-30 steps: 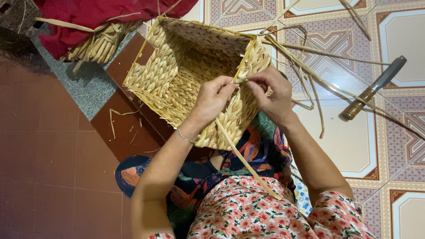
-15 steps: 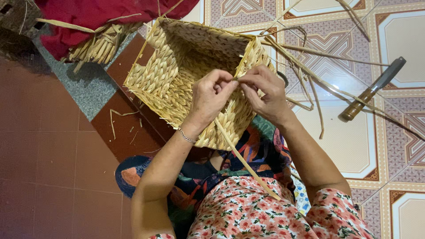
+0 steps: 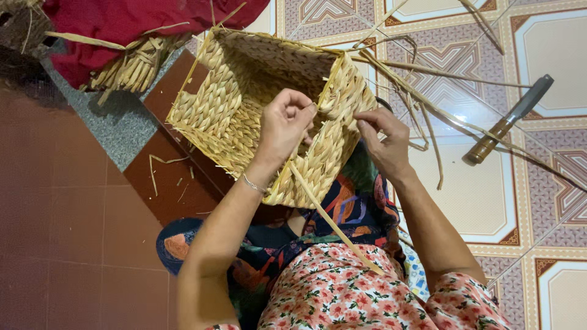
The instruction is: The person trims excess woven material from the edges of a rectangular basket using shears, then weaves additional strips into the basket's rim. The person rotates the basket to access different sides and continues trimming and weaving.
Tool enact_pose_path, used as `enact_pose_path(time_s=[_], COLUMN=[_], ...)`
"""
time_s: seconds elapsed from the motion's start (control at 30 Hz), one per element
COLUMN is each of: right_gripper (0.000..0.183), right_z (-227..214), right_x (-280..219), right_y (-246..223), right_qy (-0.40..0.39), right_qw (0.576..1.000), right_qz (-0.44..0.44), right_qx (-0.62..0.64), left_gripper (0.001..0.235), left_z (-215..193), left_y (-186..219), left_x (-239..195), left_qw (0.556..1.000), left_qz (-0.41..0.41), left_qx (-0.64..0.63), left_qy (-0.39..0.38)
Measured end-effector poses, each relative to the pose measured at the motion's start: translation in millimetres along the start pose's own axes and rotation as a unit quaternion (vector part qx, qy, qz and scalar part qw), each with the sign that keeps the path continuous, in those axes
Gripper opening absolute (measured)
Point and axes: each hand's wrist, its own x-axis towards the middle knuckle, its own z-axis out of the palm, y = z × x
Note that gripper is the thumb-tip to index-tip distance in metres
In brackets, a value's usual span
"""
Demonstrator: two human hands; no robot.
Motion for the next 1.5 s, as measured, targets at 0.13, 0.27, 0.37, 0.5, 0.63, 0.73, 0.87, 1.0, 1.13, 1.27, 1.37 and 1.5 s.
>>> enact_pose_path(time_s=[0.13, 0.27, 0.37, 0.5, 0.63, 0.73, 0.87, 1.0, 1.13, 1.27, 1.37, 1.5], right_gripper=[0.011, 0.012, 0.013, 0.013, 0.014, 0.014, 0.014, 0.014, 0.014, 0.014, 0.013, 0.013], right_z=[0, 0, 3, 2, 0, 4, 8, 13, 16, 13, 13, 15], right_x=[-4, -5, -6, -9, -10, -6, 4, 16, 17, 12, 10, 4], right_y=[2, 1, 0, -3, -5, -8, -16, -28, -29, -21, -19, -26], right_qy=[-0.001, -0.008, -0.019, -0.022, -0.024, -0.018, -0.007, -0.002, -0.006, -0.011, -0.013, -0.011], right_qw=[1.0, 1.0, 1.0, 1.0, 1.0, 1.0, 0.999, 0.998, 0.998, 0.998, 0.999, 0.998], right_qz=[-0.009, -0.012, -0.012, -0.009, -0.008, -0.016, -0.033, -0.061, -0.063, -0.054, -0.047, -0.053], right_qx=[-0.001, 0.0, -0.004, -0.005, -0.005, -0.012, -0.02, -0.02, -0.018, -0.018, -0.014, -0.023], left_gripper=[0.009, 0.014, 0.028, 0.021, 0.014, 0.015, 0.019, 0.021, 0.016, 0.014, 0.017, 0.022], left_z=[5, 9, 10, 2, -11, -13, -12, -11, -13, -14, -9, 2], left_y=[-5, -8, -11, -10, -7, -15, -27, -30, -31, -31, -26, -27], left_x=[-11, -16, -1, 10, 16, 17, 15, 14, 20, 21, 9, 14], left_qw=[0.897, 0.815, 0.855, 0.918, 0.979, 0.964, 0.983, 0.988, 0.99, 0.996, 0.964, 0.909], left_qz=[0.27, 0.361, 0.173, 0.116, -0.154, -0.181, -0.109, -0.099, -0.1, 0.009, 0.093, 0.125], left_qx=[0.35, 0.451, 0.486, 0.371, 0.019, -0.128, -0.075, -0.043, -0.034, -0.012, 0.245, 0.389], left_qy=[0.016, 0.045, -0.051, -0.074, -0.13, -0.148, -0.129, -0.115, -0.089, -0.092, -0.054, -0.081])
